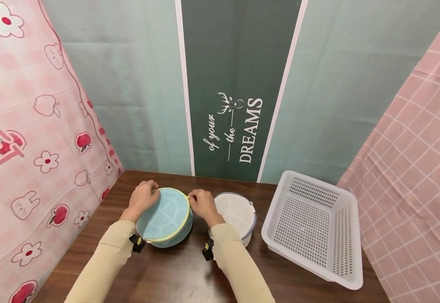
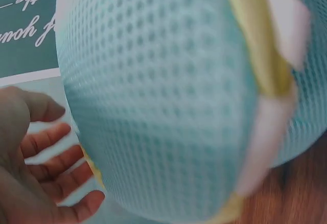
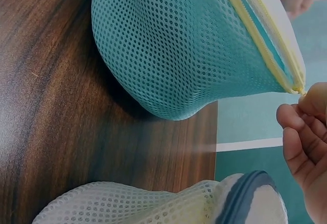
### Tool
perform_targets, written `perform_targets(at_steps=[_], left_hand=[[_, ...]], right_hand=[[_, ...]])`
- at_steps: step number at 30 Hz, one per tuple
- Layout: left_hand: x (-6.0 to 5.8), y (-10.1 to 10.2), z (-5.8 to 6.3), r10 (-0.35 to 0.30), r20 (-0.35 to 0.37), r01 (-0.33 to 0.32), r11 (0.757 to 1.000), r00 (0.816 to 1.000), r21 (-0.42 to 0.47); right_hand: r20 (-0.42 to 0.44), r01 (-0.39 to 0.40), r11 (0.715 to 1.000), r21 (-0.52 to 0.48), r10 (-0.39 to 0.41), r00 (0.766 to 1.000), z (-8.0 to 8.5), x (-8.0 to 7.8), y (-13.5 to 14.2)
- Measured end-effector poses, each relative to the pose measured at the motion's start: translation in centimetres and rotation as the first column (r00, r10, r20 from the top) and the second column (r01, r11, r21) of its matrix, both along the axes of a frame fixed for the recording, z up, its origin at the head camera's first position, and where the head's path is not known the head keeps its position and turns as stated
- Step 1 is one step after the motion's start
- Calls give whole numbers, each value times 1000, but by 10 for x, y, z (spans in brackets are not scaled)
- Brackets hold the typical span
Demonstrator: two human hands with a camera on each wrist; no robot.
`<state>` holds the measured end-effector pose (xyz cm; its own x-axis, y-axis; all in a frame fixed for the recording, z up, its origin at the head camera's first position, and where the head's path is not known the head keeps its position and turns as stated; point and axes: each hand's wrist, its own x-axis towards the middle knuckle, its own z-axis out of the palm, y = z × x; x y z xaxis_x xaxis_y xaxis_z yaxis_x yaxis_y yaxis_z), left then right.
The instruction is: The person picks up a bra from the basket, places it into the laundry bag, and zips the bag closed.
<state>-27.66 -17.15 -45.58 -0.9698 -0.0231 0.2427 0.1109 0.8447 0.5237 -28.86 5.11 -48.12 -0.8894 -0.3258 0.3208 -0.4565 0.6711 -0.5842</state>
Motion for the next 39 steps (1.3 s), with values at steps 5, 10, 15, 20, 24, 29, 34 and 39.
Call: perform_targets(at_steps=[5,10,15,20,24,29,34,39], left_hand=[[-7,10,-1,-166,-49,165,986,985,-19],[-14,19,-1,-268,-70,262,962,961,-81],[-19,29,3,-355,-21,349,925,934,-150],[-21,36,6,-406,79,414,886,910,-211],[-21,39,7,-397,110,412,876,911,-253],[-21,37,6,-375,91,385,881,923,-275],[-20,36,6,-372,71,377,886,926,-271],[-15,34,5,-379,33,373,888,925,-270]], right_hand=[[-15,5,1000,-19,-5,1000,0,0,0],[-29,-12,1000,-17,11,1000,-1,-1,0],[-39,-26,999,-20,26,999,0,-1,-2],[-58,-32,999,-14,31,998,1,-2,-4],[-66,-31,999,-12,30,997,0,-2,-5],[-72,-36,999,-16,35,997,0,-3,-7],[-95,-50,999,-15,49,994,1,-1,-8],[-123,-56,998,13,58,991,2,3,-5]])
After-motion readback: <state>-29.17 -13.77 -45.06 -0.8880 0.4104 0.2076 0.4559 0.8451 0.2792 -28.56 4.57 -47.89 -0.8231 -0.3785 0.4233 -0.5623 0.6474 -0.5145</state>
